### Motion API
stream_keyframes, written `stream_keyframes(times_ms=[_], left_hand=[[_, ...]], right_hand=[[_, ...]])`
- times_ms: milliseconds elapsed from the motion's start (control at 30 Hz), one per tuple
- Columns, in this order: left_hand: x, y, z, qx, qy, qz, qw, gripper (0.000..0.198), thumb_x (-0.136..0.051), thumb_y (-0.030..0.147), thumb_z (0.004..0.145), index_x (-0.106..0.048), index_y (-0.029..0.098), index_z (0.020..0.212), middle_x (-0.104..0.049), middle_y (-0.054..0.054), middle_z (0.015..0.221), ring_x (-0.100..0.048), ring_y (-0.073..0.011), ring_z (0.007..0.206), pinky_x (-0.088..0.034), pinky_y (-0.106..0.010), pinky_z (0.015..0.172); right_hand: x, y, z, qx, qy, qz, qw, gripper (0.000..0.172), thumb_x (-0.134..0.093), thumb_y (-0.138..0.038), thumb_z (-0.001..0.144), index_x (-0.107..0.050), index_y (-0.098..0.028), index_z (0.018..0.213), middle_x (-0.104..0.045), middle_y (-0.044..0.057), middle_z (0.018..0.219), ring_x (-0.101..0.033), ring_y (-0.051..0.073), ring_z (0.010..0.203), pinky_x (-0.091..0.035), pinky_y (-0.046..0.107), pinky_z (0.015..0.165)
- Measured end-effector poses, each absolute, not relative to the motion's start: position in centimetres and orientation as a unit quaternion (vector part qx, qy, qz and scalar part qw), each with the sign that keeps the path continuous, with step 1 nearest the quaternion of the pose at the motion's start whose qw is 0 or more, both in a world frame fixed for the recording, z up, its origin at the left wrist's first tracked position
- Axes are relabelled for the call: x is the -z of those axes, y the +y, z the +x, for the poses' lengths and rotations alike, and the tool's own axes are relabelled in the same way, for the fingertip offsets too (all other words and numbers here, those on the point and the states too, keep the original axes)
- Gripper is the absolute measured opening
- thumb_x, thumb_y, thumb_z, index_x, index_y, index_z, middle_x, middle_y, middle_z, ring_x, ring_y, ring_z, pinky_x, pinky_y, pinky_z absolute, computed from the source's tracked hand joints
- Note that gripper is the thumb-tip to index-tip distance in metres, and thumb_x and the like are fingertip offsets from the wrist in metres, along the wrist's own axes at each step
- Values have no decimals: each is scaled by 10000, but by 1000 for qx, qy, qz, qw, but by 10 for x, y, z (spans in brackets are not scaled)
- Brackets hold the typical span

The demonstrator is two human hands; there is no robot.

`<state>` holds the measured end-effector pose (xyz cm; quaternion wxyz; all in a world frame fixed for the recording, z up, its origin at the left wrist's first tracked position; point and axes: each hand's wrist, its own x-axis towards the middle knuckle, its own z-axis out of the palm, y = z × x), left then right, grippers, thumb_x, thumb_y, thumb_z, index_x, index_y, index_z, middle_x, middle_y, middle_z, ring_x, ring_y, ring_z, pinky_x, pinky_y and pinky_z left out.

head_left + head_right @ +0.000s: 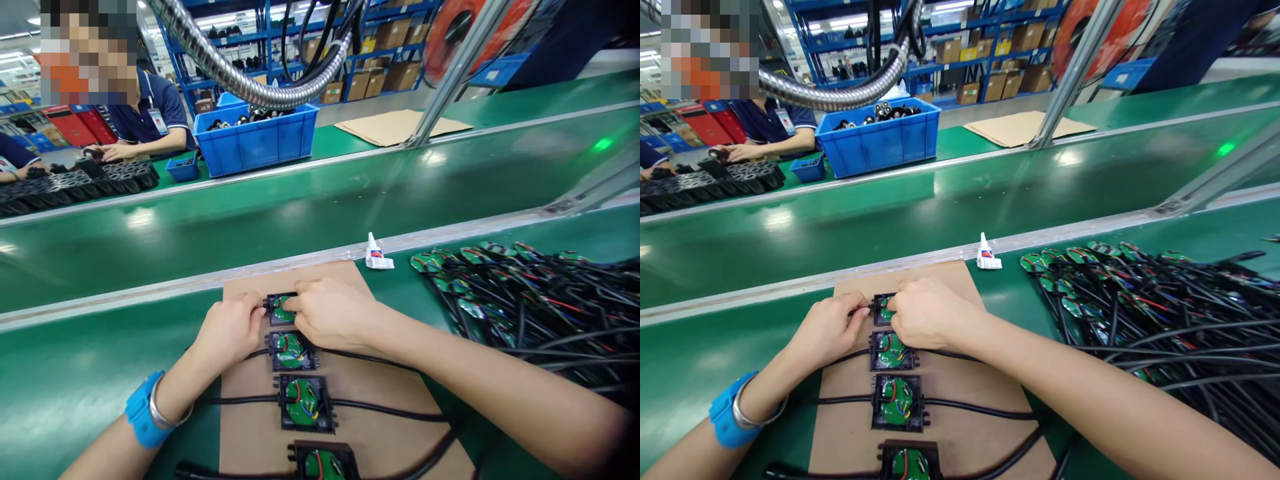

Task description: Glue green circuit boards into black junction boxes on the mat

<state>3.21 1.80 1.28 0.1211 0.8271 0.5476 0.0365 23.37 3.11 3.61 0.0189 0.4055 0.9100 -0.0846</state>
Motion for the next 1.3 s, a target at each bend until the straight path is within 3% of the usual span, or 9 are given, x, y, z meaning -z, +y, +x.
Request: stream_keyframes(times_ms=[333,567,867,1000,1133,1200,1300], left_hand=[[-19,32,24,-18,534,817,217,184,-515,275,872,-686,221,828,-700,21,737,-622,-156,634,-424,-246,600],[-13,25,38,-6,535,835,127,274,-367,201,915,-638,195,879,-709,-51,965,-649,-227,904,-455,-310,763],[-13,31,47,66,568,819,43,243,-459,236,856,-684,172,790,-707,-106,810,-684,-295,756,-517,-374,648],[-14,19,42,45,547,836,24,282,-431,200,905,-675,196,1047,-679,-82,1079,-657,-229,962,-525,-312,808],[-2,0,42,64,506,860,25,523,-445,43,821,-521,187,1318,-547,-90,1346,-585,-218,1138,-483,-305,953],[4,-4,46,75,505,859,15,586,-457,19,773,-485,130,1348,-509,-139,1378,-584,-264,1140,-491,-356,953],[5,-4,53,69,513,855,15,566,-455,21,756,-510,99,1315,-570,-162,1299,-630,-287,1050,-530,-387,887]], right_hand=[[-24,25,234,90,893,440,28,350,-441,-237,865,-689,-256,1111,-696,77,894,-647,222,707,-315,286,531],[-26,21,236,118,883,454,32,373,-422,-241,865,-684,-248,1130,-710,84,910,-650,231,760,-337,291,558],[-25,22,235,138,878,458,26,334,-433,-248,861,-713,-205,1038,-706,115,932,-643,238,764,-330,300,572],[-29,20,232,133,880,456,25,305,-444,-238,854,-726,-184,957,-708,115,896,-648,243,771,-329,299,571],[-27,20,233,138,880,454,20,326,-448,-228,837,-713,-170,1019,-703,131,934,-649,264,809,-354,313,599],[-24,22,235,155,882,446,6,339,-429,-230,839,-708,-169,1021,-703,133,936,-646,262,816,-374,321,630],[-20,27,240,212,870,444,-38,335,-456,-229,794,-687,-170,1029,-704,121,950,-634,256,846,-396,319,672]])
